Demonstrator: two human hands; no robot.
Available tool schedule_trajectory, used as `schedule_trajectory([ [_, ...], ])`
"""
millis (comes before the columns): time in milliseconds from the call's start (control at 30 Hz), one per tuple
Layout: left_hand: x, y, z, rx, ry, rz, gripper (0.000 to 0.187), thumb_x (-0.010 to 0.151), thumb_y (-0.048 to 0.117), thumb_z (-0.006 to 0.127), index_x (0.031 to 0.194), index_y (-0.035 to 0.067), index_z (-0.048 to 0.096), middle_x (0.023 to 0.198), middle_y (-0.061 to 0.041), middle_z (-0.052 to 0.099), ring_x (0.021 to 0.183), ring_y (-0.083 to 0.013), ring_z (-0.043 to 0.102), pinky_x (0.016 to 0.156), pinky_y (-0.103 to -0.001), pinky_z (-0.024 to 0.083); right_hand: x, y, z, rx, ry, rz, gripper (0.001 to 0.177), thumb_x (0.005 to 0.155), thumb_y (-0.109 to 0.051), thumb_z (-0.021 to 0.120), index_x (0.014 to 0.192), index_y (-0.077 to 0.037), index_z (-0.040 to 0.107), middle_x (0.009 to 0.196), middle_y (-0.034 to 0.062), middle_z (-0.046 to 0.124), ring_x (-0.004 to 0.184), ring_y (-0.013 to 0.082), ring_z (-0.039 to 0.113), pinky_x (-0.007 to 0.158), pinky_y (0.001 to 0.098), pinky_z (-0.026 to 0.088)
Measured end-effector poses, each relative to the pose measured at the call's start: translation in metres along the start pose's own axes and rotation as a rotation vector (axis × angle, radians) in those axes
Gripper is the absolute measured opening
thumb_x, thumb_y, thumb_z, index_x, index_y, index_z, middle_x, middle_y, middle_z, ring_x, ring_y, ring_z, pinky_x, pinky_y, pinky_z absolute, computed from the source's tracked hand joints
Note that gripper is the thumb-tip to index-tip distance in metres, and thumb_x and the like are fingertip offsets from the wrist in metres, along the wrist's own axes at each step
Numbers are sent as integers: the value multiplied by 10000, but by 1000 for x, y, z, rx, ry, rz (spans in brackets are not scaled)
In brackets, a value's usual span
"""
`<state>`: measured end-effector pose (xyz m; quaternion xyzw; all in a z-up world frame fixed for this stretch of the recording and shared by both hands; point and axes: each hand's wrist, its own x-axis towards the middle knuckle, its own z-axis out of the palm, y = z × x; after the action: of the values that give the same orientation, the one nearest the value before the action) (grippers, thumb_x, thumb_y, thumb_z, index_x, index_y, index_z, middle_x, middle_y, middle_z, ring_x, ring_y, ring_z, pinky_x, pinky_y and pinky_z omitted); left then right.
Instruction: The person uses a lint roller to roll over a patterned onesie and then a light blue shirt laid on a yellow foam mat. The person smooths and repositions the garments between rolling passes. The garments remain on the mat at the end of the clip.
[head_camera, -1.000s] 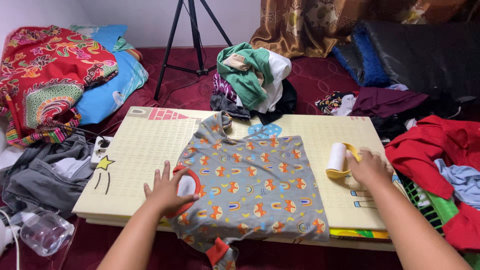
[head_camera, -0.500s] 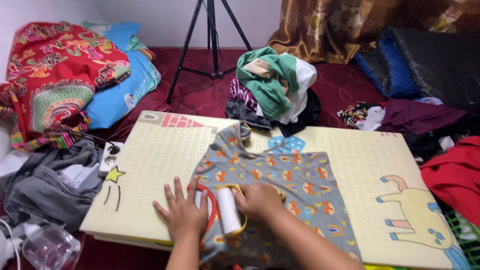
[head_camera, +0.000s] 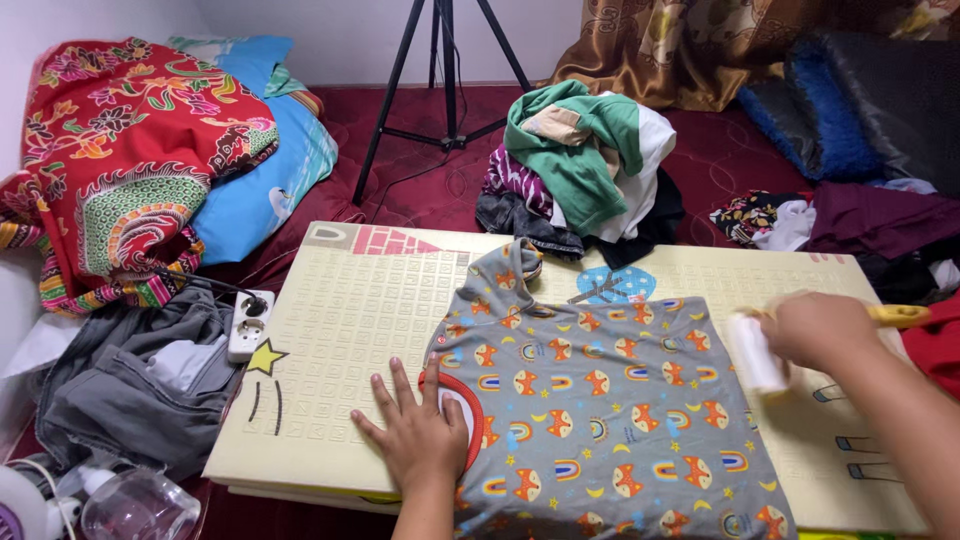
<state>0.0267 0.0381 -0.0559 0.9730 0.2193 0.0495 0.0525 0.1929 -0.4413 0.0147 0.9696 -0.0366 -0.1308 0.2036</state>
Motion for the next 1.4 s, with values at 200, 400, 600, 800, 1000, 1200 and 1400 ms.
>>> schedule_trajectory([
  [200, 0, -2, 5, 22, -22, -20, 702, 889, 403, 445, 1564, 505, 279, 1663, -35, 178, 1525, -329, 127, 1160, -680, 13, -47, -282, -81, 757, 337, -553, 389, 918, -462, 484, 1079, -306, 801, 876, 163, 730, 826, 409, 689, 725, 544, 526],
  [400, 2, -3, 12, -9, 45, -36, 633, 903, 367, 466, 1504, 519, 340, 1660, -8, 243, 1529, -309, 178, 1184, -669, 31, -62, -324, -71, 900, 170, -314, 480, 910, -521, 533, 867, -122, 796, 882, 205, 729, 860, 423, 698, 814, 527, 531],
  [600, 2, 1, 13, -14, 105, -27, 613, 903, 381, 459, 1496, 503, 365, 1639, -33, 281, 1520, -321, 201, 1177, -673, 36, 2, -96, 8, 1033, 141, 76, 489, 915, -521, 599, 942, -86, 821, 811, 198, 786, 763, 358, 750, 766, 443, 546],
  [800, 1, 0, 11, 24, 76, -31, 627, 903, 404, 441, 1514, 508, 346, 1638, -42, 276, 1517, -318, 197, 1172, -668, 45, 20, 6, 21, 91, 202, 148, 459, 946, -504, 535, 984, -163, 840, 973, 105, 807, 931, 294, 782, 780, 456, 607],
  [1000, 0, -3, 22, 0, 132, -13, 600, 913, 406, 450, 1498, 515, 378, 1643, -41, 297, 1522, -327, 216, 1179, -677, 52, -24, -215, -59, 649, 481, -331, 437, 960, -474, 511, 814, -162, 781, 849, 132, 738, 826, 389, 694, 746, 530, 541],
  [1200, 1, -6, 31, 13, 164, -11, 608, 892, 392, 468, 1479, 535, 397, 1647, -16, 307, 1531, -321, 216, 1185, -675, 49, -70, -341, -74, 794, 219, -491, 525, 943, -518, 516, 809, -78, 771, 845, 214, 723, 860, 433, 697, 798, 554, 531],
  [1400, 3, -5, 32, -10, 187, 9, 582, 908, 456, 448, 1486, 508, 400, 1637, -41, 309, 1524, -341, 216, 1175, -680, 35, 17, -157, 2, 1021, 152, -78, 493, 875, -503, 650, 909, -27, 779, 796, 229, 734, 705, 342, 719, 725, 447, 543],
])
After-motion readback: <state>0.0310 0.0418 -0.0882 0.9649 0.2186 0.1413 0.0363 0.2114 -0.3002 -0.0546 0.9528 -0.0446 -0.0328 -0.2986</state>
